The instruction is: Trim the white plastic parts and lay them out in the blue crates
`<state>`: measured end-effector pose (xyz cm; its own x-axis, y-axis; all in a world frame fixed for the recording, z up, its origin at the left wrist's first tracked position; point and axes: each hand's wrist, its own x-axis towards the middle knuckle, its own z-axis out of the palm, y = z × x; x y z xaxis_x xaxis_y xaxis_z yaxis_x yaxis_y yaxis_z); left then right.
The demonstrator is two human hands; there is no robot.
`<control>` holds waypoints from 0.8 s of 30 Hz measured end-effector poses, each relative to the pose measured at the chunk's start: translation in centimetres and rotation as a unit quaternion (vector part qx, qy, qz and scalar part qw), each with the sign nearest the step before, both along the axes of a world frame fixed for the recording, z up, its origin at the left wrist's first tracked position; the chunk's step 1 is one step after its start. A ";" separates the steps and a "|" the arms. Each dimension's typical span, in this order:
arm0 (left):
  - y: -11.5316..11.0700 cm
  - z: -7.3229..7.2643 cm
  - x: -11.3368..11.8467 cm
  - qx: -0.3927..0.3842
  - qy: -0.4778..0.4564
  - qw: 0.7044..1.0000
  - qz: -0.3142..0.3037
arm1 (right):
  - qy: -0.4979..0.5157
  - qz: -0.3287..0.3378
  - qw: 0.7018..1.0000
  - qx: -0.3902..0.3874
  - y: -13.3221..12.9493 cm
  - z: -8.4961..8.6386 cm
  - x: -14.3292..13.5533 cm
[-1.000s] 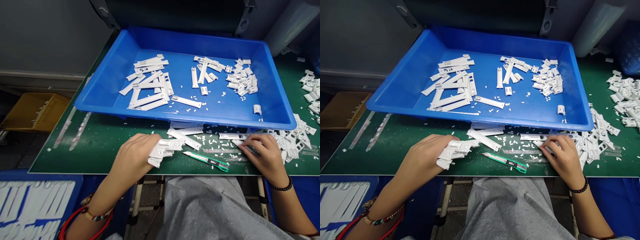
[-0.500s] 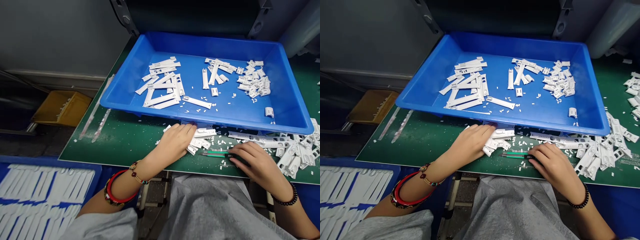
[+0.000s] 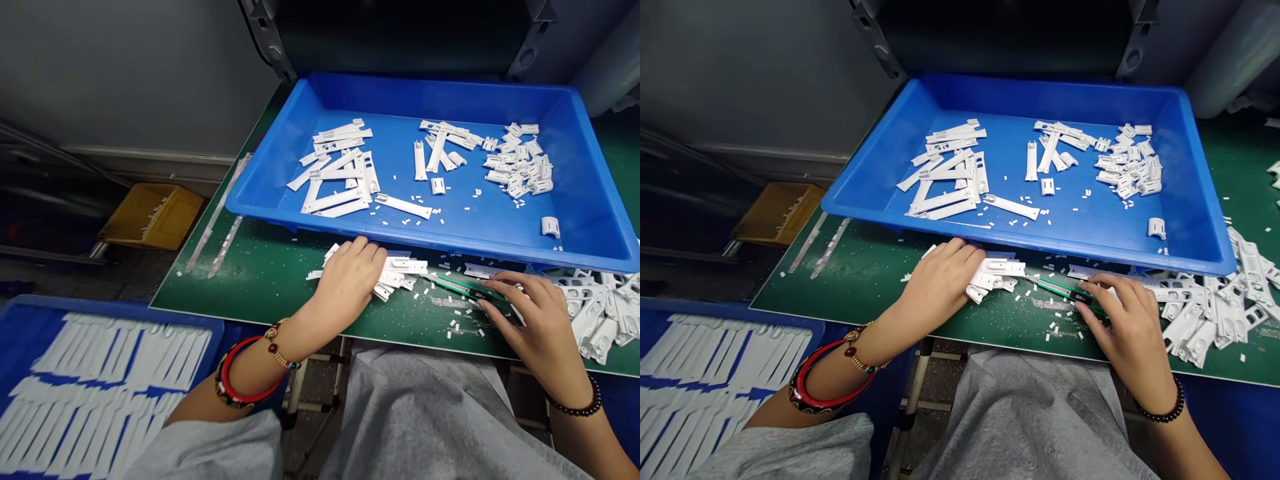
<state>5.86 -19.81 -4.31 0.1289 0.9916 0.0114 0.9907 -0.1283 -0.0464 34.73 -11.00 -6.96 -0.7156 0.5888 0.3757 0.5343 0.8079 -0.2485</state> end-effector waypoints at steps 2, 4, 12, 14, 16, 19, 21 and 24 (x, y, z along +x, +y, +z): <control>-0.4 -0.5 -0.3 0.029 -0.004 1.000 -0.002 | 0.013 0.006 1.000 -0.009 -0.2 0.0 -0.1; -0.7 -0.9 -0.4 0.053 -0.012 0.999 0.006 | 0.020 0.015 1.000 -0.019 -0.5 0.0 -0.4; -1.5 -1.6 -1.3 0.142 -0.090 0.986 0.021 | 0.037 0.043 0.998 -0.040 -1.4 0.0 -1.6; -1.8 -1.6 -1.5 0.150 -0.135 0.979 0.022 | 0.049 0.051 0.996 -0.050 -1.7 0.2 -2.1; -2.2 -1.3 -1.6 0.137 -0.174 0.974 0.046 | 0.069 0.066 0.993 -0.073 -2.2 0.4 -2.9; -2.6 -0.7 -1.5 0.131 -0.208 0.964 0.098 | 0.085 0.082 0.986 -0.116 -3.0 0.5 -4.5; -2.7 -0.3 -1.4 0.142 -0.212 0.961 0.109 | 0.087 0.086 0.984 -0.133 -3.4 0.5 -5.5; -2.4 -0.2 -1.2 0.138 -0.147 0.976 0.087 | 0.086 0.097 0.981 -0.145 -3.8 0.5 -6.4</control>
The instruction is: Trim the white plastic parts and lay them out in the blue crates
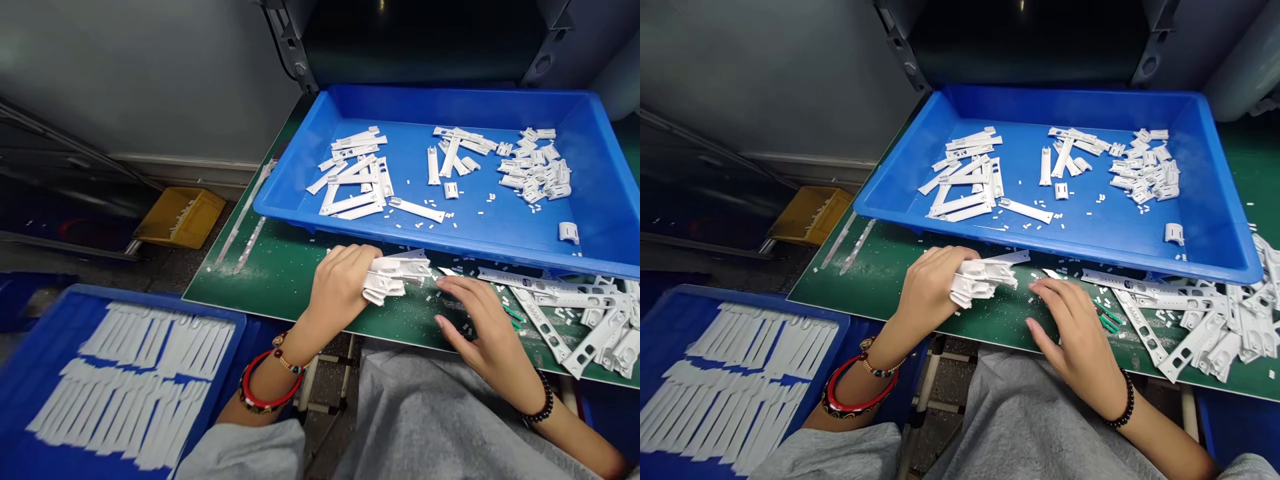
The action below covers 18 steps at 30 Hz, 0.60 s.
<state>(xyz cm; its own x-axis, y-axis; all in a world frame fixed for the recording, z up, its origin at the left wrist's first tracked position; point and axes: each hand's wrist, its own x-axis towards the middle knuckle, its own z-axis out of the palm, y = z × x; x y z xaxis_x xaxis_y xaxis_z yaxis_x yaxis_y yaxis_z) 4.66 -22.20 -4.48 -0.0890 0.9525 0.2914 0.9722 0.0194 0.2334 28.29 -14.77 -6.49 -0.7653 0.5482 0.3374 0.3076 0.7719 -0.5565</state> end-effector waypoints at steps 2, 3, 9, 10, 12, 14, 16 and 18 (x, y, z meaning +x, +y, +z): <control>0.4 -0.2 0.2 -0.026 0.059 0.998 -0.018 | 0.001 0.004 1.000 -0.002 0.0 0.0 -0.2; 0.7 -0.4 0.3 -0.040 0.079 0.996 -0.024 | 0.002 0.003 1.000 -0.002 0.0 0.1 -0.2; 1.5 -1.4 0.3 -0.072 0.094 0.993 -0.017 | -0.004 -0.033 0.999 -0.040 0.1 0.0 0.2; 1.4 -1.3 0.4 -0.065 0.075 0.995 -0.019 | -0.001 -0.042 0.998 -0.050 0.0 0.0 0.2; 0.9 -1.0 0.6 -0.046 0.003 0.999 -0.028 | 0.012 -0.049 0.996 -0.072 -0.3 0.1 0.0; 0.2 -0.3 1.4 -0.021 -0.111 0.993 -0.046 | 0.040 -0.027 0.994 -0.095 -0.8 0.6 -0.5; -0.2 0.3 2.4 0.011 -0.231 0.970 -0.067 | 0.084 0.022 0.991 -0.106 -1.4 1.5 -1.2; -0.2 0.4 3.3 0.044 -0.321 0.941 -0.094 | 0.123 0.061 0.987 -0.088 -1.9 2.4 -2.1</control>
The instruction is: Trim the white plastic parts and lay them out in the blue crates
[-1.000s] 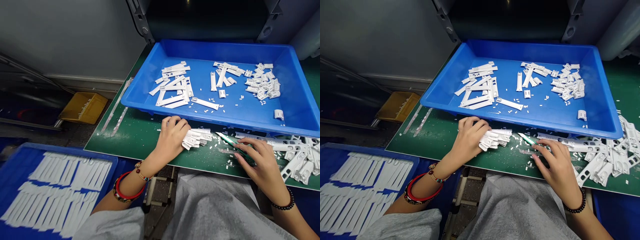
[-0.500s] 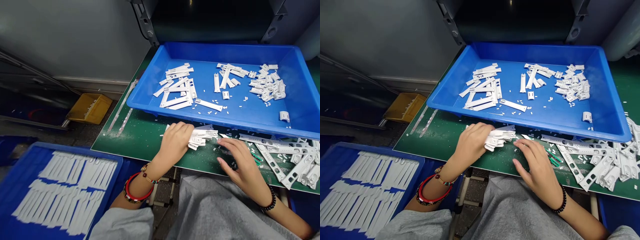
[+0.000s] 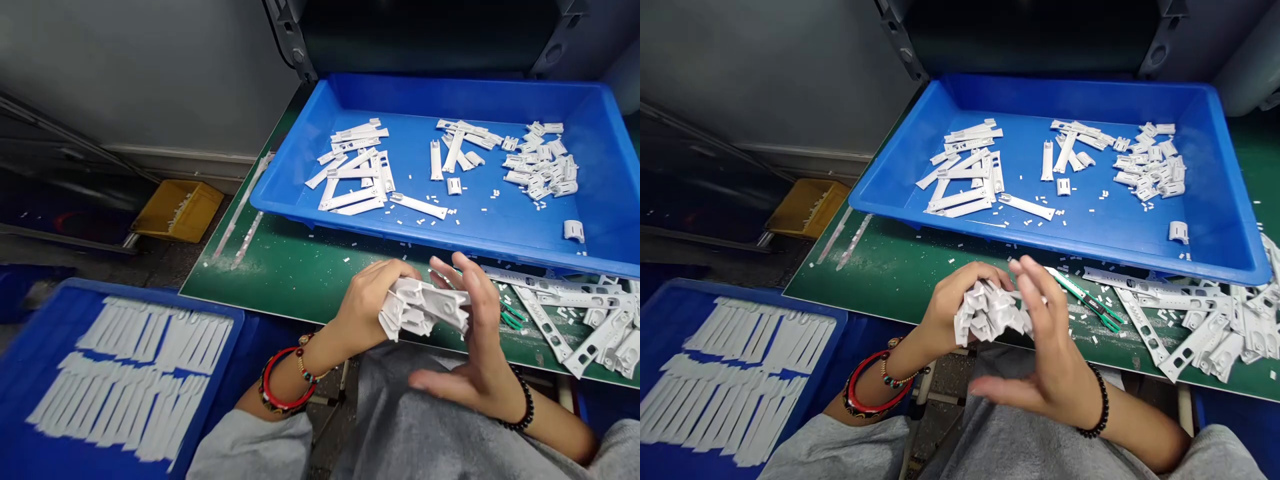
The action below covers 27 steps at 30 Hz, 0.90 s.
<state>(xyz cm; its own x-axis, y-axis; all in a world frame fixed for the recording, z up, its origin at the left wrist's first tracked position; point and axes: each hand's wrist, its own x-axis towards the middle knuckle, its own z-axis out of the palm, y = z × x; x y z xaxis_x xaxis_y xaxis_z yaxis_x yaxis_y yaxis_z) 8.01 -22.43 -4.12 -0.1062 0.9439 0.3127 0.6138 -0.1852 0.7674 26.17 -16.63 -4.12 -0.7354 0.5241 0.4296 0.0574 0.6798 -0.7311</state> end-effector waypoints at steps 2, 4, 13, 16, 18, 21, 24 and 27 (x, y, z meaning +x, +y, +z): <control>0.4 -0.8 0.6 0.025 -0.061 0.998 -0.008 | 0.020 0.014 0.999 0.034 -0.1 0.6 -1.0; 1.1 -2.2 0.8 0.031 -0.098 0.995 0.007 | 0.026 0.018 0.999 0.044 0.3 0.6 -2.1; 1.8 -3.8 0.8 0.019 -0.138 0.988 0.066 | -0.007 0.011 0.999 -0.046 1.1 0.1 -3.0; 0.7 -3.5 0.1 0.051 -0.144 0.981 0.116 | 0.003 -0.025 0.997 -0.075 1.4 0.8 -0.2; -0.1 -3.8 -0.6 0.031 -0.135 0.981 0.137 | -0.024 -0.017 0.994 -0.109 1.7 1.2 2.4; -0.7 -4.4 -1.0 0.004 -0.092 0.983 0.158 | -0.138 0.157 0.962 -0.177 2.0 1.5 6.0; -0.7 -4.8 -0.6 0.005 -0.053 0.977 0.208 | -0.272 0.295 0.888 -0.227 1.3 0.3 8.4; -1.3 -4.9 -0.1 -0.080 0.002 0.942 0.327 | -0.335 0.284 0.864 -0.244 0.4 -3.3 10.4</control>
